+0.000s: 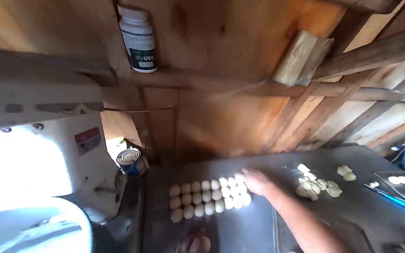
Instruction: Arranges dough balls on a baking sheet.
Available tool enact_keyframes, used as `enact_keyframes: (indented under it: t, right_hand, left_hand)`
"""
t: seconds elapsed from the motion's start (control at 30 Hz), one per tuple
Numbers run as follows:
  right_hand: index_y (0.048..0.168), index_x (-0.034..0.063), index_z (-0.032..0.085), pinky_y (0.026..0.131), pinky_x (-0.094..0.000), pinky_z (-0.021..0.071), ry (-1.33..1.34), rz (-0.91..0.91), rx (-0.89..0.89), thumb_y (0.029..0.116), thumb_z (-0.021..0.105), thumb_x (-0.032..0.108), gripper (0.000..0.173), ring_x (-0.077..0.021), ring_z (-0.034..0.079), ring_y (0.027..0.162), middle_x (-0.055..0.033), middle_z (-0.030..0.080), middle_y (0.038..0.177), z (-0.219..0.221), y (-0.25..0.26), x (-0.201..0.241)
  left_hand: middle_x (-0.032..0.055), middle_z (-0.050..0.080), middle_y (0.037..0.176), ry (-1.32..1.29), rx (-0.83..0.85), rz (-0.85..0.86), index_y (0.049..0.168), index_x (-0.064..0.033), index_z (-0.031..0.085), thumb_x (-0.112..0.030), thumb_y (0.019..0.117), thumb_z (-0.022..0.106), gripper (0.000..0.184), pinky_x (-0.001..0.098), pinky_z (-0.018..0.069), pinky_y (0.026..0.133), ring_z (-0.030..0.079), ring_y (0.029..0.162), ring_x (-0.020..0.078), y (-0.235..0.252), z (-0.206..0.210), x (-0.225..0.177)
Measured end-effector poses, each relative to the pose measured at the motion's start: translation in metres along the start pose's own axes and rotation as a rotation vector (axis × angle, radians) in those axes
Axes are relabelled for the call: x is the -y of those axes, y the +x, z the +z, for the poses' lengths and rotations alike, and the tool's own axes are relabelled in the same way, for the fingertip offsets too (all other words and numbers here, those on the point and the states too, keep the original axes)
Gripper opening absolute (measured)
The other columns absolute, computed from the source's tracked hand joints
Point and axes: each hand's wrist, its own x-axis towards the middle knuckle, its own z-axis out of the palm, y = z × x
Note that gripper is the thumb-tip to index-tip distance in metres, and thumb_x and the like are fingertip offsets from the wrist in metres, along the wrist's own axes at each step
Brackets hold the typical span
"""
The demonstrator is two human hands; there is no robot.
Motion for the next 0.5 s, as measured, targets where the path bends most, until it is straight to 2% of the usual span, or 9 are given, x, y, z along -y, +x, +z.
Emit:
enact_keyframes:
  t: [0.1,0.13,0.2,0.27,0.33,0.4,0.5]
  right_hand:
    - [0.140,0.0268,0.060,0.101,-0.0602,0.0514,0.134,0.077,-0.116,0.1042,0.055,0.016,0.037,-0.0398,0.060,0.126,-0.0185,0.060,0.140,0.003,-0.009,-0.009]
    - [0.143,0.0234,0.057,0.104,-0.0598,0.0494,0.264,0.140,-0.165,0.1066,0.053,0.021,0.037,-0.0386,0.059,0.129,-0.0186,0.058,0.143,0.003,-0.018,-0.018]
    - [0.147,0.0161,0.054,0.111,-0.0539,0.0470,0.560,0.225,-0.335,0.1062,0.056,0.030,0.043,-0.0335,0.059,0.130,-0.0167,0.061,0.141,0.011,-0.042,-0.046]
    - [0.146,0.0149,0.054,0.106,-0.0537,0.0512,0.713,0.260,-0.388,0.1041,0.060,0.032,0.046,-0.0316,0.065,0.121,-0.0163,0.066,0.131,0.011,-0.088,-0.077]
    - [0.142,0.0146,0.057,0.101,-0.0524,0.0546,0.735,0.269,-0.336,0.1033,0.062,0.032,0.043,-0.0283,0.068,0.113,-0.0146,0.069,0.126,0.014,-0.160,-0.103]
    - [0.140,0.0110,0.061,0.102,-0.0538,0.0532,0.648,0.275,-0.309,0.1018,0.064,0.026,0.041,-0.0302,0.068,0.114,-0.0163,0.069,0.125,0.023,-0.223,-0.116]
    - [0.139,0.0211,0.062,0.104,-0.0532,0.0523,0.481,0.348,-0.241,0.0996,0.065,0.026,0.040,-0.0284,0.066,0.119,-0.0107,0.068,0.129,0.043,-0.269,-0.124]
  left_hand:
    - [0.0155,0.068,0.131,0.029,-0.053,-0.016,0.133,-0.0160,0.070,-0.048,0.0902,0.072,0.053,0.0585,0.0495,0.104,0.062,0.124,0.0388,0.002,0.007,0.003]
    - [0.0165,0.068,0.131,0.007,-0.048,-0.032,0.132,-0.0140,0.070,-0.045,0.0903,0.073,0.052,0.0596,0.0493,0.105,0.062,0.124,0.0398,0.001,0.007,0.003]
    - [0.0187,0.068,0.130,-0.054,-0.034,-0.058,0.134,-0.0089,0.067,-0.041,0.0913,0.074,0.054,0.0587,0.0507,0.104,0.064,0.123,0.0399,-0.003,0.000,-0.006]
    - [0.0182,0.069,0.126,-0.117,-0.044,0.000,0.133,-0.0071,0.066,-0.039,0.0905,0.075,0.054,0.0543,0.0548,0.100,0.067,0.116,0.0346,0.003,-0.006,-0.029]
    - [0.0158,0.070,0.122,-0.189,-0.019,0.136,0.130,-0.0074,0.068,-0.035,0.0887,0.078,0.051,0.0501,0.0566,0.097,0.068,0.112,0.0297,0.017,0.001,-0.076]
    - [0.0111,0.071,0.122,-0.184,0.046,0.255,0.128,-0.0112,0.070,-0.032,0.0874,0.077,0.046,0.0489,0.0562,0.100,0.068,0.115,0.0271,0.038,0.014,-0.139]
    - [0.0077,0.067,0.134,-0.044,0.278,0.314,0.135,-0.0161,0.067,-0.033,0.0924,0.071,0.046,0.0448,0.0499,0.110,0.062,0.128,0.0238,0.077,0.038,-0.229]
